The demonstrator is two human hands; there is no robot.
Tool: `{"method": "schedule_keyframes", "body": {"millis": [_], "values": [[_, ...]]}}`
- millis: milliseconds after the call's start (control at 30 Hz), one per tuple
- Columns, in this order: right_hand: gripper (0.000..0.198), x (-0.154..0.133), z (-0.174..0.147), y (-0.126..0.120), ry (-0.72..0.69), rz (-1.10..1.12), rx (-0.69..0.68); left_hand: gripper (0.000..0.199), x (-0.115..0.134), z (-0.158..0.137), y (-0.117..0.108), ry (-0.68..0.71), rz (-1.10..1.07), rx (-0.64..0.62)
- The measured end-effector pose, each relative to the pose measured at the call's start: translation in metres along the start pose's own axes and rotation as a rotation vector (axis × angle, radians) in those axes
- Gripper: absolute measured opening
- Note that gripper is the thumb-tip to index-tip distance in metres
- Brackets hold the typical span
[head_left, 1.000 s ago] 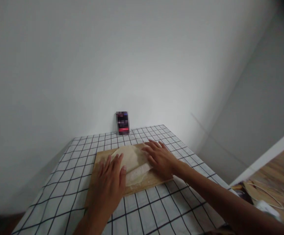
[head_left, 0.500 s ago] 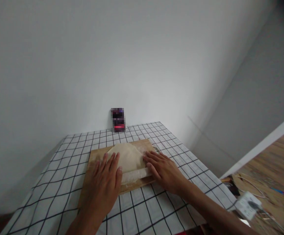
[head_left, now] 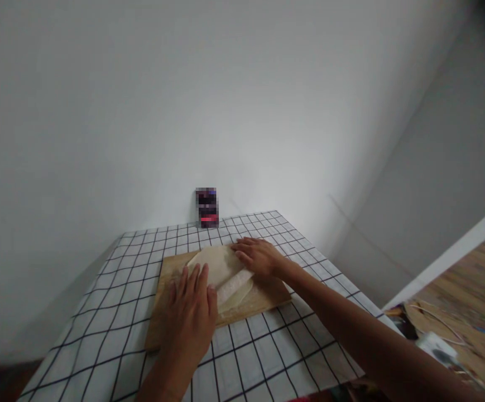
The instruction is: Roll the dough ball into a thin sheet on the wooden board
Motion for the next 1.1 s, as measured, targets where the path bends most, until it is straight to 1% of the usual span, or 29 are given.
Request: {"method": "schedule_keyframes", "body": {"millis": [100, 200, 367, 467, 533, 633, 700, 767, 833, 933, 1000, 1100], "values": [[0.052, 0.001, -0.018, 0.005, 0.021, 0.004, 0.031, 0.052, 0.006, -0.002, -0.004, 0.018, 0.002, 0.008], [0.052, -0.002, -0.041, 0.004, 0.04, 0.01, 0.051, 0.051, 0.014, -0.005, -0.009, 0.047, 0.009, 0.008], [0.054, -0.012, -0.08, 0.001, 0.077, 0.04, 0.086, 0.052, 0.028, -0.02, -0.018, 0.146, -0.014, 0.015], [0.053, -0.015, -0.088, 0.001, 0.064, 0.041, 0.133, 0.052, 0.029, -0.023, -0.016, 0.172, -0.032, 0.012], [0.051, -0.013, -0.078, 0.0, 0.066, 0.026, 0.146, 0.052, 0.023, -0.018, -0.009, 0.148, -0.033, 0.005], [0.051, -0.007, -0.042, -0.002, 0.067, -0.001, 0.106, 0.051, 0.008, -0.005, 0.002, 0.054, 0.004, -0.003], [0.05, -0.003, -0.01, -0.002, 0.019, -0.014, 0.032, 0.05, -0.002, 0.005, 0.006, 0.015, 0.03, -0.01], [0.045, 0.001, 0.018, -0.001, -0.041, -0.009, -0.015, 0.049, -0.008, 0.011, 0.006, 0.026, 0.04, -0.016], [0.041, 0.004, 0.039, 0.003, -0.086, 0.001, -0.057, 0.048, -0.011, 0.015, 0.004, 0.035, 0.055, -0.018], [0.041, 0.008, 0.049, 0.011, -0.093, 0.016, -0.088, 0.049, -0.009, 0.016, 0.002, 0.023, 0.082, -0.001], [0.044, 0.01, 0.044, 0.013, -0.074, 0.025, -0.082, 0.048, -0.007, 0.015, 0.003, 0.018, 0.075, 0.023], [0.049, 0.01, 0.027, 0.011, -0.042, 0.027, -0.059, 0.05, -0.001, 0.011, 0.006, 0.013, 0.037, 0.04]]}}
Point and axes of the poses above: each hand's wrist, its own z-axis towards the middle knuckle, its own y-axis out of the palm, x = y × z, the point moved 3 cm from there along z, towards the middle knuckle, and after that the axes turned 5 degrees about -z, right-handed, at the moved point
